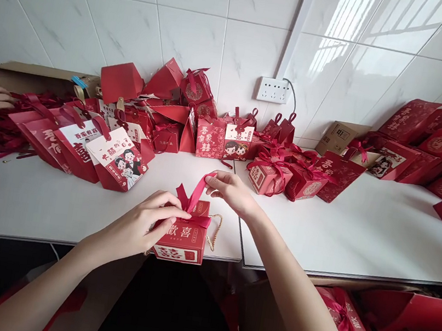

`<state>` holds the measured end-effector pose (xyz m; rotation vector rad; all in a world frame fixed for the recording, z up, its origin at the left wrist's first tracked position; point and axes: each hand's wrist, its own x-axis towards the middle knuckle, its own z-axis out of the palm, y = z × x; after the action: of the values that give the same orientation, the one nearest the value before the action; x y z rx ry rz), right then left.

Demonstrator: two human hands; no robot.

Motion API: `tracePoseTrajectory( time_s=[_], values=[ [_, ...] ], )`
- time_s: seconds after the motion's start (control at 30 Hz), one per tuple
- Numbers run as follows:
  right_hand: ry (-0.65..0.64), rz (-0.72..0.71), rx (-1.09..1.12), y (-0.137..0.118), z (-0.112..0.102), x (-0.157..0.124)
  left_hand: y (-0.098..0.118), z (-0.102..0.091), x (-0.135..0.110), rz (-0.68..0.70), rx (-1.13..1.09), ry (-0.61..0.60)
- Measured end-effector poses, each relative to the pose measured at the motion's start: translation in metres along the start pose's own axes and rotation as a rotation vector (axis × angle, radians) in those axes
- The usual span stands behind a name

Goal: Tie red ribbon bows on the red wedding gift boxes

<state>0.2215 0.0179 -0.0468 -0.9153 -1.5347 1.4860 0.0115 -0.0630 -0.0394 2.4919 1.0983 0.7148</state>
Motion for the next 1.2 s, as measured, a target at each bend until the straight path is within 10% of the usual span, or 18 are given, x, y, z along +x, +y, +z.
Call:
tracePoseTrajectory(
  time_s=[0.5, 0.67, 0.83, 1.2],
  values=[
    [0.238, 0.148, -0.655, -0.009, 0.015, -0.052, -0.001, 0.0, 0.001, 0.006, -0.039, 0.015],
    [0.009, 0.169, -0.587, -0.011, 0.029, -0.068, -0.005, 0.0, -0.002, -0.053, -0.237, 0.004],
    [0.02, 0.131, -0.416, -0.003, 0.029, -0.064, -0.014, 0.002, -0.012, -0.351, -0.372, 0.329],
    [0.092, 0.106, -0.139, 0.012, 0.036, -0.067, -0.007, 0.011, -0.017, -0.553, -0.736, 0.166]
  ],
)
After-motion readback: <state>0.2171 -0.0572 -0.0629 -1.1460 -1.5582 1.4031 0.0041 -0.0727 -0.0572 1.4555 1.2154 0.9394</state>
